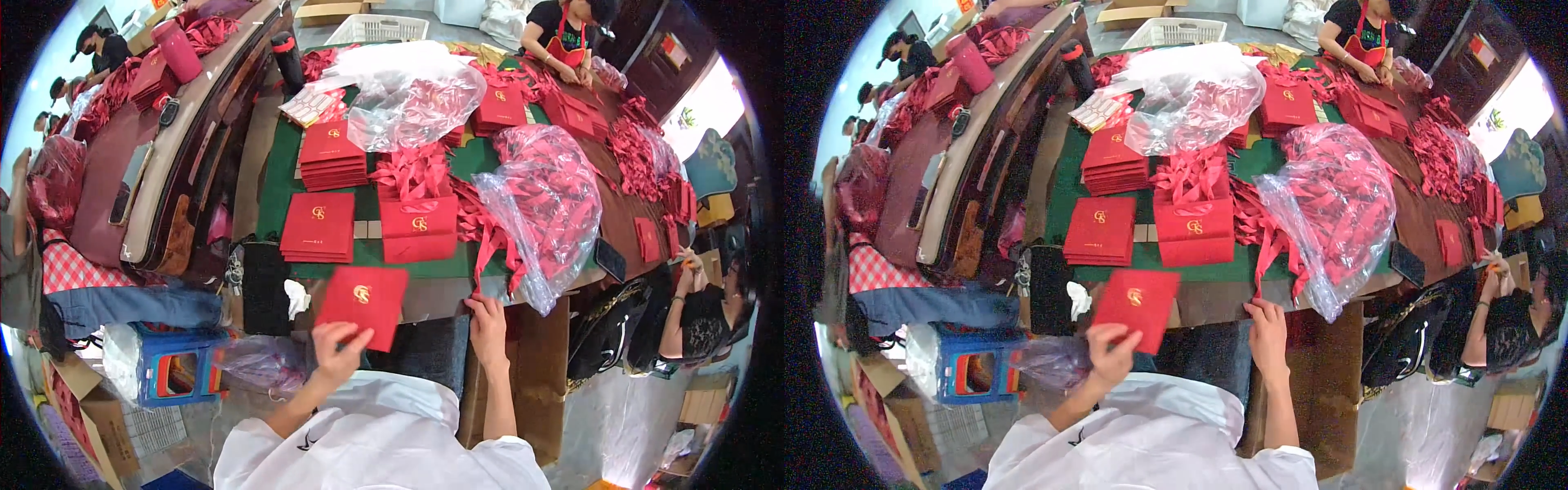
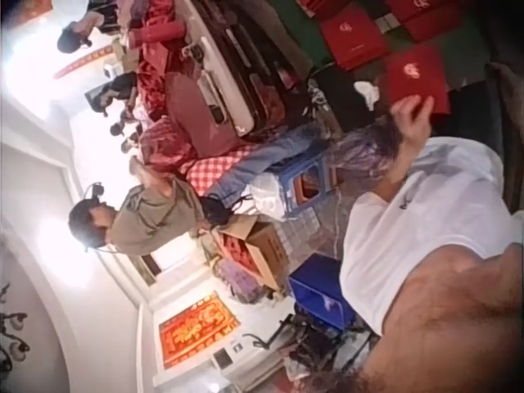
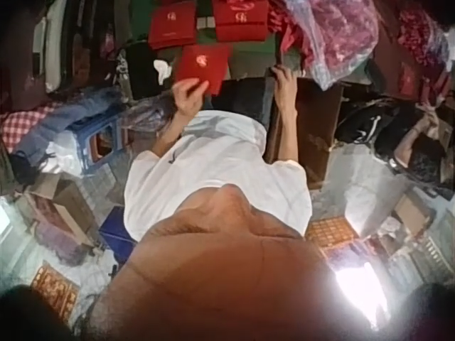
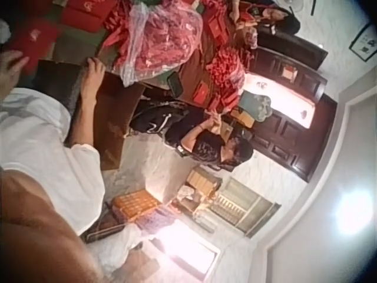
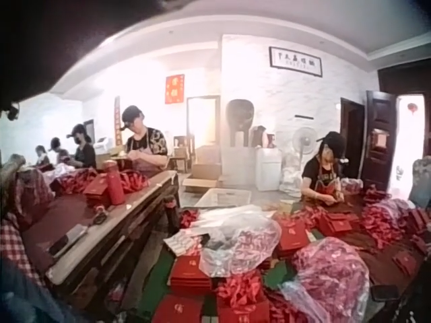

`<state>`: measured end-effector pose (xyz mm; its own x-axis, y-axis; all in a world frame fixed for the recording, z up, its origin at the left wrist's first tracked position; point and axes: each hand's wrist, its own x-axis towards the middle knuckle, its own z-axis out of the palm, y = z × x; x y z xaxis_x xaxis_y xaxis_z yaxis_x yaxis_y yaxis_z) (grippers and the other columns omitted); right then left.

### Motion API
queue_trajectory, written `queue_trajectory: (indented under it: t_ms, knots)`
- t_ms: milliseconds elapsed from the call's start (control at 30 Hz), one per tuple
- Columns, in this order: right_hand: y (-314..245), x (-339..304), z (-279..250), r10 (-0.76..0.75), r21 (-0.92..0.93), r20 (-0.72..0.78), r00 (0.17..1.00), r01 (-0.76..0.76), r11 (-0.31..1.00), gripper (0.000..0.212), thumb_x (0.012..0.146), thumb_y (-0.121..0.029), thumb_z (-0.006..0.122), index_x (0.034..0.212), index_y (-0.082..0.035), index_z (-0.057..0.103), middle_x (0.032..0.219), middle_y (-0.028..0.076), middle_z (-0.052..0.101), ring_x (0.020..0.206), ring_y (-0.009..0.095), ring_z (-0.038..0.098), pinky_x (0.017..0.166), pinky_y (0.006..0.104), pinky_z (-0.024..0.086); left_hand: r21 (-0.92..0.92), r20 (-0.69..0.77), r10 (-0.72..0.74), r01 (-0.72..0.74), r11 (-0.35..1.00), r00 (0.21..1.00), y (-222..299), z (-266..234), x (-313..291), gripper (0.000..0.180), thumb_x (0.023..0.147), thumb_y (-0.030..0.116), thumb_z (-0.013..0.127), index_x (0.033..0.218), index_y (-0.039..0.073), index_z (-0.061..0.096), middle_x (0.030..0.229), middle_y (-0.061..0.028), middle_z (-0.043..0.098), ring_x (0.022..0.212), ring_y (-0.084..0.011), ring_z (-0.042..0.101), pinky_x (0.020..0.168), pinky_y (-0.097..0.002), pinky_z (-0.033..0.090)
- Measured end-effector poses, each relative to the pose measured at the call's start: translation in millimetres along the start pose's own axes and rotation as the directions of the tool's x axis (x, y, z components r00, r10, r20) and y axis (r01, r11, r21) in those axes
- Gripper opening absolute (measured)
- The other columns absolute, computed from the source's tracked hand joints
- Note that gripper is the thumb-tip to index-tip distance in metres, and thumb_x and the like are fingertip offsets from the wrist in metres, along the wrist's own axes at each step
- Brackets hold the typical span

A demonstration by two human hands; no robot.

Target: The person threads red ribbons through holes in red gift bags and ties them by hand to create handles.

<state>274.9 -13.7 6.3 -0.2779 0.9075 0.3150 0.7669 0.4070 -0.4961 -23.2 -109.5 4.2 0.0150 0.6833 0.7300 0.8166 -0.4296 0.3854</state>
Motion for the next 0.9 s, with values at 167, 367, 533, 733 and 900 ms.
queue_trajectory:
  t_ms: [167, 367, 533, 733, 900]
  knots:
    - [9.1, -0.5, -3.1, -0.020, 0.040, -0.010, 1.000, 0.021, 0.999, 0.025, 0.078, 0.006, 0.067, 0.100, -0.004, 0.068, 0.102, 0.012, 0.067, 0.096, 0.033, 0.062, 0.084, 0.0402, 0.051, -0.042, 0.242, 0.040, -0.030, 0.999, 0.969, 16.2, 31.2, -19.1, 0.034, 0.070, 0.012, 0.076, 0.103, 0.019, 0.077, 0.111, -0.0032, 0.062, 0.102, -0.0255, 0.056, 0.088, -0.0417, 0.043]
    - [0.3, -6.3, -2.0, -0.030, 0.038, -0.041, 0.999, 0.031, 0.999, 0.021, 0.079, 0.002, 0.068, 0.098, -0.007, 0.069, 0.097, 0.010, 0.066, 0.092, 0.031, 0.061, 0.079, 0.0402, 0.051, -0.150, 0.465, -0.006, 0.086, 0.985, 0.885, 25.2, 45.8, 3.6, 0.050, 0.079, 0.029, 0.076, 0.126, 0.017, 0.064, 0.121, -0.0089, 0.057, 0.111, -0.0303, 0.053, 0.090, -0.0447, 0.043]
    - [-29.9, 4.5, 13.0, -0.064, 0.025, -0.047, 0.997, 0.065, 0.998, 0.022, 0.079, -0.001, 0.069, 0.100, -0.009, 0.070, 0.090, 0.009, 0.062, 0.088, 0.030, 0.058, 0.076, 0.0411, 0.049, -0.080, 0.403, -0.100, 0.144, 0.986, 0.910, -4.6, 62.5, 45.6, 0.052, 0.080, 0.030, 0.076, 0.126, 0.010, 0.063, 0.120, -0.0117, 0.057, 0.111, -0.0332, 0.052, 0.095, -0.0458, 0.041]
    - [-56.9, 22.2, 40.1, -0.012, 0.202, -0.129, 0.992, 0.038, 0.979, 0.016, 0.083, -0.007, 0.070, 0.099, -0.008, 0.067, 0.088, 0.009, 0.062, 0.086, 0.030, 0.058, 0.074, 0.0416, 0.045, 0.044, 0.541, -0.111, 0.104, 0.994, 0.834, -17.3, 77.4, 64.5, 0.064, 0.075, 0.034, 0.080, 0.127, 0.003, 0.059, 0.116, -0.0134, 0.055, 0.110, -0.0316, 0.048, 0.092, -0.0452, 0.039]
    - [-62.1, 24.0, 51.9, 0.041, 0.165, -0.125, 0.991, -0.020, 0.986, 0.013, 0.084, -0.009, 0.070, 0.096, -0.008, 0.066, 0.087, 0.009, 0.062, 0.086, 0.030, 0.058, 0.072, 0.0418, 0.044, 0.014, 0.544, -0.152, 0.172, 0.985, 0.825, -13.2, 75.1, 72.7, 0.052, 0.071, 0.031, 0.083, 0.114, 0.008, 0.064, 0.113, -0.0117, 0.056, 0.105, -0.0299, 0.050, 0.087, -0.0433, 0.038]
